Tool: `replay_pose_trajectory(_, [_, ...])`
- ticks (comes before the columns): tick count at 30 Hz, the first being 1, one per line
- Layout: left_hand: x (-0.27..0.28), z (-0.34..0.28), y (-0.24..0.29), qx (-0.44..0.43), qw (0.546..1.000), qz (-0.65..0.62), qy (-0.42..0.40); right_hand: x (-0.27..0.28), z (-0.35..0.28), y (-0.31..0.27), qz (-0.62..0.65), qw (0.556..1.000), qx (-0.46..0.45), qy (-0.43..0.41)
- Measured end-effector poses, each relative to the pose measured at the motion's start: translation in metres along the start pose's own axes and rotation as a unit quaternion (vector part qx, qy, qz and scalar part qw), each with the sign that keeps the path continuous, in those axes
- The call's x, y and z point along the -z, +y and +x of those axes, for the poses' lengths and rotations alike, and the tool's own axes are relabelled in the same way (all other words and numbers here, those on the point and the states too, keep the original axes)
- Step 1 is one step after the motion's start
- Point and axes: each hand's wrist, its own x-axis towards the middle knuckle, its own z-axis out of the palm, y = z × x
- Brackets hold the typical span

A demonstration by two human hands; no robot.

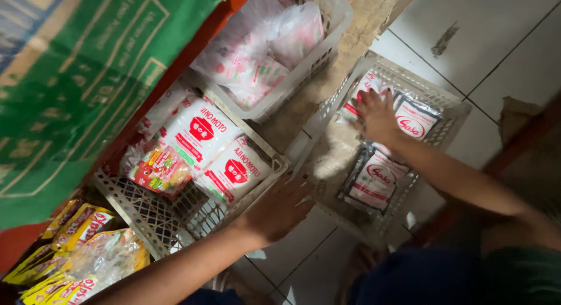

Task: The person organizes and stocks small packets of seasoning and powder into plastic baskets and onto shelves by hand.

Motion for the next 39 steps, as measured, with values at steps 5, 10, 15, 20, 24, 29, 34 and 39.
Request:
replay_pose_trajectory(5, [-0.012, 0.002, -0.003, -0.003, 0.999, -0.048, 0.010, 0.017, 0.009, 0.001, -0.028, 0.996, 0.010, -0.083])
replay_pose_trajectory(10, [-0.012, -0.002, 0.000, 0.002, 0.998, -0.058, 0.018, -0.006, 0.017, 0.040, 0.129, 0.988, 0.036, -0.071])
replay_pose_trajectory(15, [-0.013, -0.010, 0.000, -0.021, 0.997, -0.076, -0.016, -0.066, 0.008, 0.052, 0.083, 0.993, -0.024, -0.074])
replay_pose_trajectory(20, [-0.001, -0.019, 0.001, -0.094, 0.991, 0.031, 0.095, -0.073, 0.027, 0.037, -0.014, 0.992, -0.107, -0.071])
replay_pose_trajectory(24, [0.014, -0.023, -0.026, 0.064, 0.989, -0.077, 0.111, -0.018, 0.043, 0.027, -0.023, 0.952, -0.136, -0.274])
replay_pose_trajectory(29, [0.016, -0.070, -0.088, 0.303, 0.937, 0.026, 0.174, 0.098, 0.011, -0.010, 0.027, 0.970, -0.124, -0.209])
replay_pose_trajectory(34, [0.006, -0.077, -0.098, 0.419, 0.903, 0.098, -0.001, 0.202, -0.016, -0.068, 0.062, 0.992, -0.055, -0.098])
replay_pose_trajectory(39, [0.009, -0.057, -0.092, 0.460, 0.865, 0.154, -0.127, 0.249, -0.046, -0.137, 0.095, 0.992, -0.007, -0.080])
